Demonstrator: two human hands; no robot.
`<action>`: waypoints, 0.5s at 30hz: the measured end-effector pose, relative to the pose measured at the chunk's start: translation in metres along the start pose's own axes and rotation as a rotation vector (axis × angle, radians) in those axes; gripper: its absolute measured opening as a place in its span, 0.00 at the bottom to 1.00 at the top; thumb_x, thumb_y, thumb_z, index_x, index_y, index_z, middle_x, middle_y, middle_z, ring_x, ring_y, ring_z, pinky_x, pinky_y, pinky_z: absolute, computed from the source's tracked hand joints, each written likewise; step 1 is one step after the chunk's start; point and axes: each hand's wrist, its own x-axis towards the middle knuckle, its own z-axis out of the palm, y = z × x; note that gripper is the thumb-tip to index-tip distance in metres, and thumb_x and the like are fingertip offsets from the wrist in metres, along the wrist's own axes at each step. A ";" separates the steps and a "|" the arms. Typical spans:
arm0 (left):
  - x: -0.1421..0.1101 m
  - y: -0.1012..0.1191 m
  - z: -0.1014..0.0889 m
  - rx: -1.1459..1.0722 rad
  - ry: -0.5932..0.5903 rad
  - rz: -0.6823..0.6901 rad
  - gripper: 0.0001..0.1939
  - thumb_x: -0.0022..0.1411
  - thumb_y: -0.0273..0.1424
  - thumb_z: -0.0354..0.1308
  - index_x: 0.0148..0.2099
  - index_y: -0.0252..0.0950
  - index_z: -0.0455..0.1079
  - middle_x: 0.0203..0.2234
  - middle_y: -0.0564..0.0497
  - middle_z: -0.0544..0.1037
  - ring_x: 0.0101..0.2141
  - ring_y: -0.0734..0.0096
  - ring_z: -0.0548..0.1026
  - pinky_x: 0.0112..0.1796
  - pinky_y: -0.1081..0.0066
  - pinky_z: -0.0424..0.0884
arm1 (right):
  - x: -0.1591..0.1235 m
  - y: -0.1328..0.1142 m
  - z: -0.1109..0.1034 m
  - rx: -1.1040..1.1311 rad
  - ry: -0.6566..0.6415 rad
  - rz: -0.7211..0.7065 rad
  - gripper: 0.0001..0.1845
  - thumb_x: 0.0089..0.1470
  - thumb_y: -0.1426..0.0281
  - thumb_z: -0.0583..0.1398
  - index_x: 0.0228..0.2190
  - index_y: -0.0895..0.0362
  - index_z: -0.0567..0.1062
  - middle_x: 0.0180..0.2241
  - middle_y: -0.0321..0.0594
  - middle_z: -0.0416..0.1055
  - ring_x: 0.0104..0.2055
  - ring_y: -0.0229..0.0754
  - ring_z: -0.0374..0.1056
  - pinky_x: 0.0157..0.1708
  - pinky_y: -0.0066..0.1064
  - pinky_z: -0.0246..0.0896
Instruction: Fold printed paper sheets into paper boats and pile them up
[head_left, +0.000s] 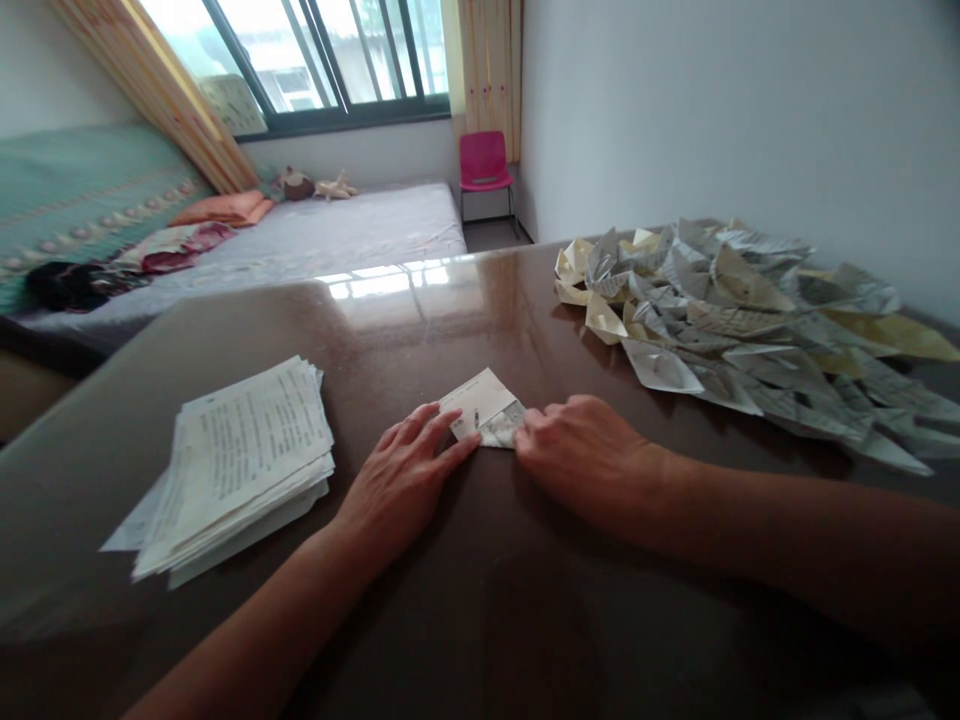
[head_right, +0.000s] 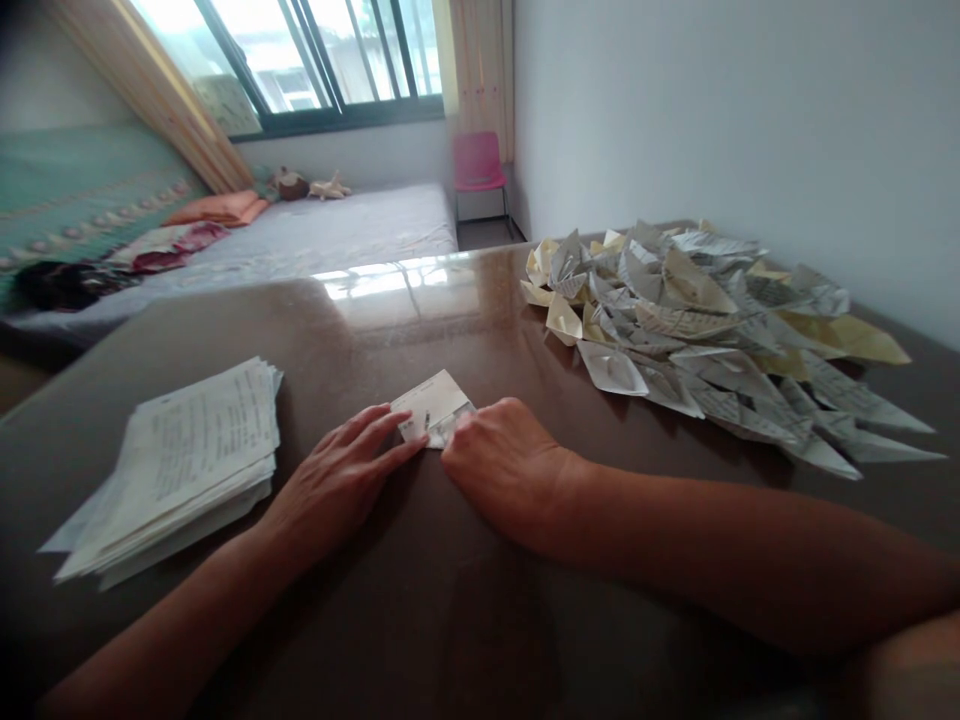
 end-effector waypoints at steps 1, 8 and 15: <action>0.000 -0.001 0.002 -0.013 0.012 -0.013 0.23 0.65 0.25 0.49 0.59 0.48 0.64 0.59 0.45 0.64 0.59 0.49 0.60 0.51 0.49 0.66 | 0.001 -0.001 0.000 -0.033 0.066 -0.007 0.11 0.56 0.77 0.54 0.36 0.60 0.76 0.33 0.50 0.75 0.32 0.47 0.72 0.27 0.33 0.61; 0.001 -0.007 0.010 -0.115 0.004 -0.032 0.21 0.67 0.26 0.45 0.59 0.47 0.65 0.61 0.47 0.61 0.60 0.52 0.59 0.54 0.50 0.64 | 0.013 -0.001 0.018 -0.150 0.177 -0.071 0.10 0.58 0.78 0.53 0.38 0.61 0.74 0.37 0.48 0.72 0.37 0.46 0.68 0.27 0.32 0.59; 0.001 -0.009 -0.003 -0.114 0.072 -0.079 0.19 0.66 0.36 0.51 0.58 0.42 0.64 0.56 0.46 0.68 0.53 0.57 0.66 0.51 0.56 0.67 | 0.031 0.043 0.018 -0.137 0.268 -0.139 0.08 0.59 0.74 0.55 0.34 0.59 0.75 0.37 0.45 0.71 0.39 0.45 0.66 0.32 0.31 0.57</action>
